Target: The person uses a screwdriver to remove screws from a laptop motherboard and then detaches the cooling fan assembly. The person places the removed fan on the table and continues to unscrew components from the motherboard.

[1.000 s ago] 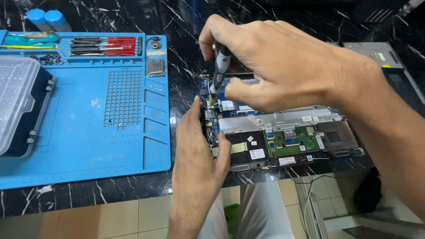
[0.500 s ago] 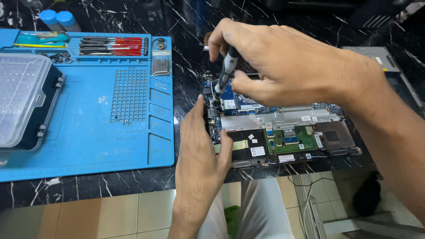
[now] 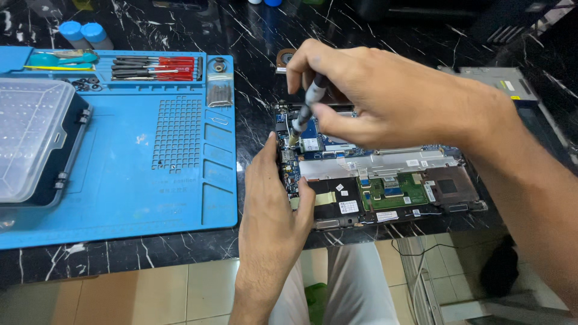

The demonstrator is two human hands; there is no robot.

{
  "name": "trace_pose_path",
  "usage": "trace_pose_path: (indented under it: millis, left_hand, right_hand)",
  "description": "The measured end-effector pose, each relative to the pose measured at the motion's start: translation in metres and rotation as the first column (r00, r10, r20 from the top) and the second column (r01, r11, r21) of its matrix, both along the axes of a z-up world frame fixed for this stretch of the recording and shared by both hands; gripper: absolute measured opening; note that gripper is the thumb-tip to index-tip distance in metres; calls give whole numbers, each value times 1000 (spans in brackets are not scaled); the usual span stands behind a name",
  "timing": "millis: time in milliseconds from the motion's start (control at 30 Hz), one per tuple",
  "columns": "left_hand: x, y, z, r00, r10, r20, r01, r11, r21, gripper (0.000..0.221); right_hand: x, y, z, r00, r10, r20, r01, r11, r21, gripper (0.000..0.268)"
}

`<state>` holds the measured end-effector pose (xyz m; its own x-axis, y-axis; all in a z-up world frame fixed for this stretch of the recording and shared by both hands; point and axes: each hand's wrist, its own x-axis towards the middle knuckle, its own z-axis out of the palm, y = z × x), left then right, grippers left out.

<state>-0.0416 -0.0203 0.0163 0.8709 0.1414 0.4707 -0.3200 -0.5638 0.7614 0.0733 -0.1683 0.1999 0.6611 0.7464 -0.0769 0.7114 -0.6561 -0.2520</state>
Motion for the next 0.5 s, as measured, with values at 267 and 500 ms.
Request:
trace_pose_path:
  millis: [267,500]
  left_hand:
    - [0,-1,0,999,2,-33,-1,1000,7,71]
    - [0,0,-1,1000,6,-17,-6,1000,7,71]
  right_hand:
    - [3,-11,-9,978,57,200,-62,998,20,28]
    - [0,-11,-10,988,28,149,-33,999,34,22]
